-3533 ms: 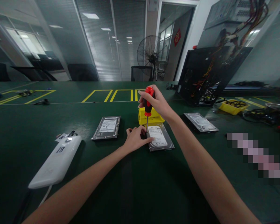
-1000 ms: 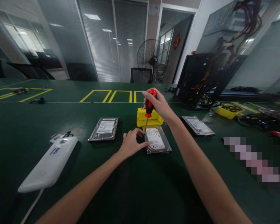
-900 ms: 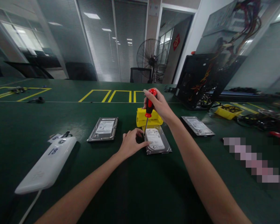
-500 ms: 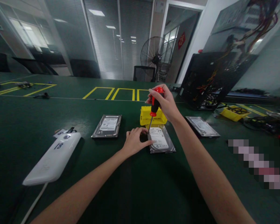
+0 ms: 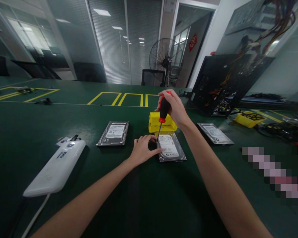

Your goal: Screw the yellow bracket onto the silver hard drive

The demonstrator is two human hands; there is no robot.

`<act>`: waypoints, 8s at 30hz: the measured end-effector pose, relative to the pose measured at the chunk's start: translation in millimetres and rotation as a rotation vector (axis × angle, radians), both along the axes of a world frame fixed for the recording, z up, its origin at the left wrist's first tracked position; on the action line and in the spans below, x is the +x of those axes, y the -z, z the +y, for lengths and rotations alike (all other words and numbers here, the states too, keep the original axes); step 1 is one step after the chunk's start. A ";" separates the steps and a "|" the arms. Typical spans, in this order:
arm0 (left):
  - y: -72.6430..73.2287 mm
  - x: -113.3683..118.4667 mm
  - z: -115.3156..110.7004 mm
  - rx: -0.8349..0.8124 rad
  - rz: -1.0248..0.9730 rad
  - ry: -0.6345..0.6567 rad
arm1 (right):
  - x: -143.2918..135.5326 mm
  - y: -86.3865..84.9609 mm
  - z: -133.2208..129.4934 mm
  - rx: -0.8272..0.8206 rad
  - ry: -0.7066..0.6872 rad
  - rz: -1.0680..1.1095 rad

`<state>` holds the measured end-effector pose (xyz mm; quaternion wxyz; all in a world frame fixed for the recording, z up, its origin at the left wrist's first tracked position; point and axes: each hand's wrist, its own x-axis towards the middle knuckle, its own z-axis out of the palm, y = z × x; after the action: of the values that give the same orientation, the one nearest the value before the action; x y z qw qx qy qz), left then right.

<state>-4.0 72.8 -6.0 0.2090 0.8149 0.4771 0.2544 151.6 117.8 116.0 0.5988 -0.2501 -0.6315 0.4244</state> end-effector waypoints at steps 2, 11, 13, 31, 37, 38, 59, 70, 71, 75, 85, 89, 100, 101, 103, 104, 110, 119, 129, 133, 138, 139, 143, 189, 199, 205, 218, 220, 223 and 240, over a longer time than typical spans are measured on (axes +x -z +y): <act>0.3 -0.1 0.3 -0.002 -0.001 0.002 | -0.5 0.1 -1.1 0.018 0.021 0.005; -0.1 0.6 -0.9 0.003 -0.003 -0.003 | -4.3 -0.7 -5.0 0.019 0.036 -0.039; -0.4 0.6 -1.4 -0.001 -0.009 0.004 | -4.2 0.0 -3.3 0.009 -0.005 -0.017; -0.4 0.5 -1.9 -0.003 0.004 -0.001 | -8.9 0.0 -9.1 -0.017 -0.008 -0.031; 0.7 0.8 -0.6 -0.003 0.015 0.003 | -7.4 0.5 -6.8 -0.014 -0.067 -0.065; 1.0 0.8 -0.4 -0.001 0.014 0.001 | -7.5 0.4 -7.3 -0.009 -0.049 -0.068; 2.0 1.3 -0.8 -0.003 0.008 -0.006 | -10.7 1.0 -10.3 -0.003 -0.049 -0.028; 0.9 0.0 -1.7 0.000 -0.012 0.013 | -8.5 0.6 -5.4 -0.022 -0.073 -0.019; 1.1 0.1 -1.7 0.002 -0.012 0.010 | -8.0 0.8 -4.7 -0.020 -0.068 -0.013; 2.4 1.1 -1.2 0.003 -0.001 -0.005 | -9.1 -0.2 -7.0 -0.029 0.001 0.044; 0.6 1.0 -2.9 0.006 -0.017 -0.008 | -12.1 2.1 -6.1 0.001 -0.053 -0.017; 3.3 0.8 -1.2 0.016 -0.016 0.000 | -12.1 1.8 -4.7 0.007 -0.041 0.011; 4.8 0.9 -1.2 0.033 -0.009 -0.010 | -6.2 -1.2 -9.3 0.042 0.008 -0.037; 4.7 1.1 -1.2 0.032 -0.007 -0.012 | -5.7 -0.6 -8.0 0.035 -0.005 -0.029; 4.3 1.6 -1.4 0.028 -0.001 -0.014 | -4.6 0.4 -5.8 0.017 -0.035 -0.017; 4.0 1.9 -1.6 0.026 0.003 -0.016 | -4.1 0.6 -5.4 0.009 -0.047 -0.018; 0.5 2.4 -3.4 0.011 0.013 -0.017 | 0.4 -6.9 -14.7 -0.046 -0.046 -0.050; 0.9 0.4 -3.7 0.025 0.032 -0.004 | 12.7 -23.7 -14.9 -0.132 -0.150 -0.218; 1.4 -0.3 -4.0 0.023 0.018 0.010 | 10.0 -28.4 -16.0 -0.121 -0.094 -0.304; -0.1 0.3 -4.8 0.023 0.029 0.006 | 7.2 -26.5 -15.2 -0.018 0.004 -0.346; 2.0 0.4 -4.4 0.040 0.018 0.005 | 8.7 -23.9 -11.0 0.108 0.140 -0.393; 2.5 0.3 -4.4 0.043 0.015 0.006 | 9.3 -23.6 -10.3 0.133 0.154 -0.401; 2.2 0.1 -4.4 0.042 0.010 0.003 | 12.9 -23.1 -7.9 0.214 0.194 -0.399; -1.3 2.5 -5.4 0.010 0.028 -0.010 | 14.9 -22.9 -10.2 0.151 0.104 -0.360; 3.7 2.0 -2.9 0.026 0.017 -0.005 | 14.8 -31.3 -18.2 0.097 0.032 -0.402; 4.1 1.6 -2.8 0.022 0.026 -0.005 | 11.6 -29.5 -19.1 0.043 -0.010 -0.367; 3.5 1.1 -3.2 0.029 0.024 0.005 | 14.8 -27.8 -20.4 0.105 0.029 -0.390; 2.7 1.1 -3.6 0.025 0.027 0.006 | 15.7 -26.8 -18.7 0.109 0.024 -0.403; 1.4 1.3 -4.3 0.023 0.034 0.003 | 15.4 -26.2 -17.9 0.068 0.016 -0.409; 1.8 1.2 -2.7 0.014 0.041 0.006 | 12.3 -25.2 -15.3 0.107 -0.009 -0.334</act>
<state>-2.8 70.1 -7.9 0.1941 0.8227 0.4772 0.2405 163.9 102.5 141.3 0.4962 -0.2822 -0.7449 0.3454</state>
